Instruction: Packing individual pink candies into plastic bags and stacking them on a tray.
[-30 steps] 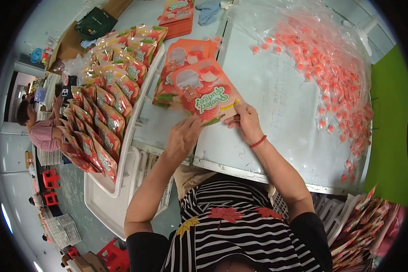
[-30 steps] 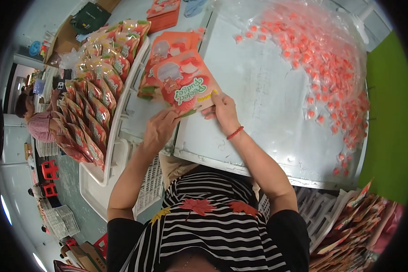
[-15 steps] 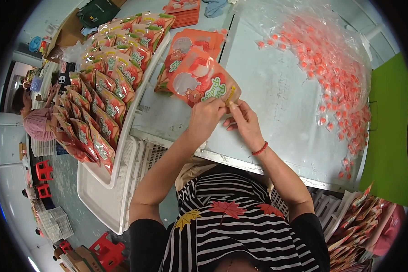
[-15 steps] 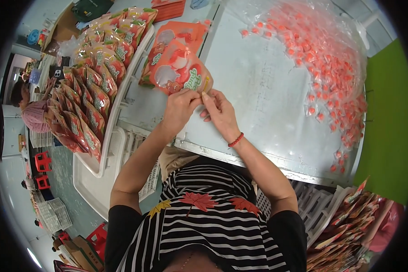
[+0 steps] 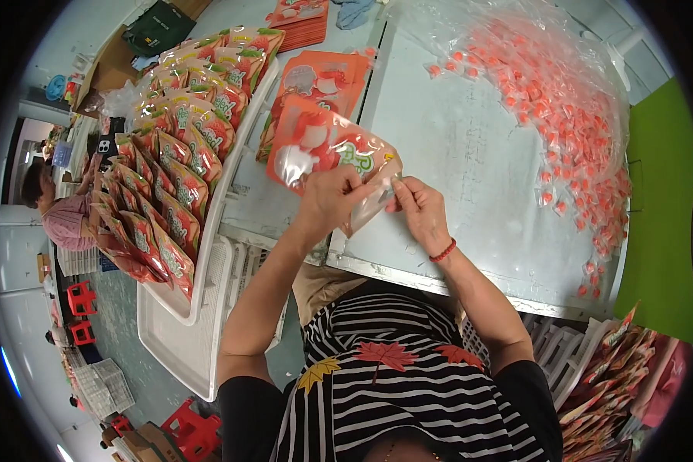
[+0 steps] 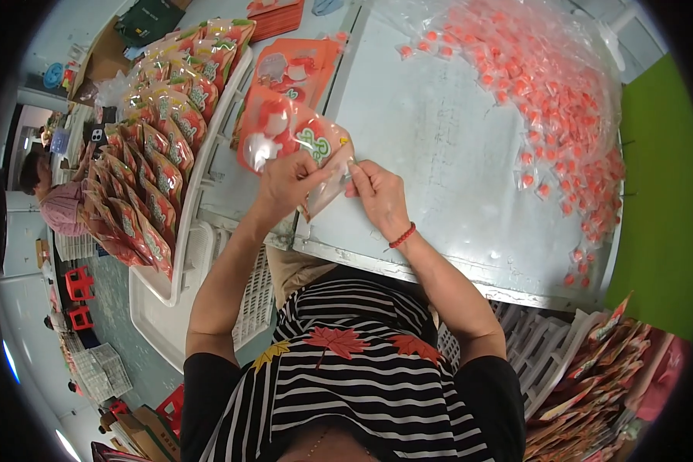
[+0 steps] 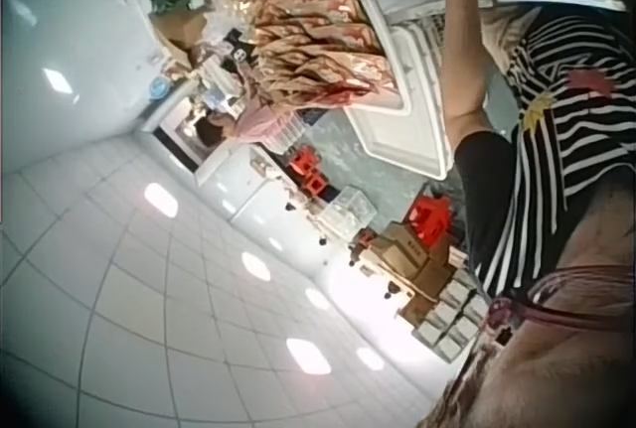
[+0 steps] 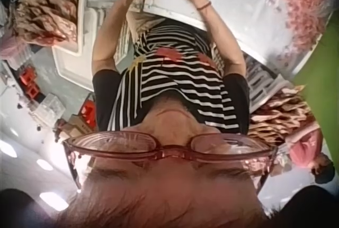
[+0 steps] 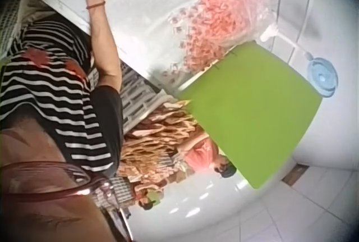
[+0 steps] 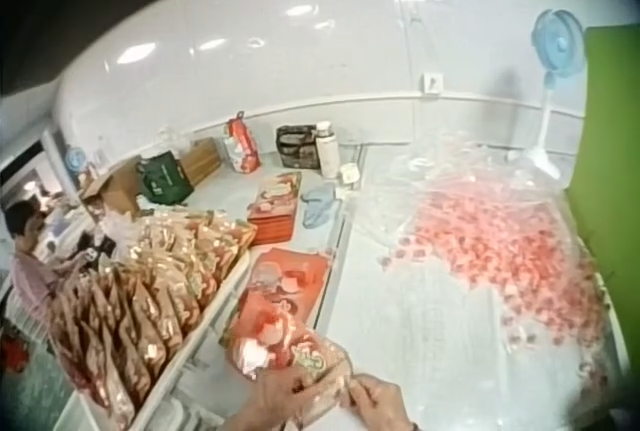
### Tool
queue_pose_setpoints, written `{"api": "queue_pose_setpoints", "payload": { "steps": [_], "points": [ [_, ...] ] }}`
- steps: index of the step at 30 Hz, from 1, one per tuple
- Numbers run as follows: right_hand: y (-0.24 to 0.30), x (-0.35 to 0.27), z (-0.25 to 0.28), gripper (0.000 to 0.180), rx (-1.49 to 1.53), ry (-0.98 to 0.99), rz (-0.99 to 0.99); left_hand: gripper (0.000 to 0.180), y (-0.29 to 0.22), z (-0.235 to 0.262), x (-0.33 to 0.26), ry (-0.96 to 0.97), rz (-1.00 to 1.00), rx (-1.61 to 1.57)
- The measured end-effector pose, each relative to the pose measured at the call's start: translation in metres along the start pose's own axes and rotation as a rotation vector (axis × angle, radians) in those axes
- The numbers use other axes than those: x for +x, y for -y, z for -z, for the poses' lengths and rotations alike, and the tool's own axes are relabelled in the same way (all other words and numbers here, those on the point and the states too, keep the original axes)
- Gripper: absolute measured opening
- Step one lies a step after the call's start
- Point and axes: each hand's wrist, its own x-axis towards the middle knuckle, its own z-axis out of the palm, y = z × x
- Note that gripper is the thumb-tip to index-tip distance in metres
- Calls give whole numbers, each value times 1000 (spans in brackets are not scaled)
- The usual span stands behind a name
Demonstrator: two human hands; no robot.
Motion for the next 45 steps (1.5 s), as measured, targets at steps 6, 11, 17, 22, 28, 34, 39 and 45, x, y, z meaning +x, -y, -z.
{"api": "queue_pose_setpoints", "payload": {
  "steps": [6,11,17,22,28,34,39,45],
  "points": [
    [13,-6,-11,24,-314,-98,71,24,-17,-35,-7,-133,-237,590],
    [4,2,-6,21,-245,-149,-54,24,-26,-49,-5,-180,-367,562],
    [3,0,-2,18,-296,-158,57,20,-22,-54,1,-112,-231,582],
    [1,-5,9,16,-35,-156,-121,17,-8,-32,18,-249,-224,632],
    [6,-17,13,20,-623,-276,357,27,-30,-47,16,-72,-244,639],
    [-26,3,36,10,-560,-156,365,34,-22,-70,10,-66,-402,651],
    [-8,7,50,18,855,247,-580,32,-27,-77,5,-88,-459,566],
    [-13,4,44,29,1189,49,-592,42,-44,-101,1,-148,-499,529]
  ]
}}
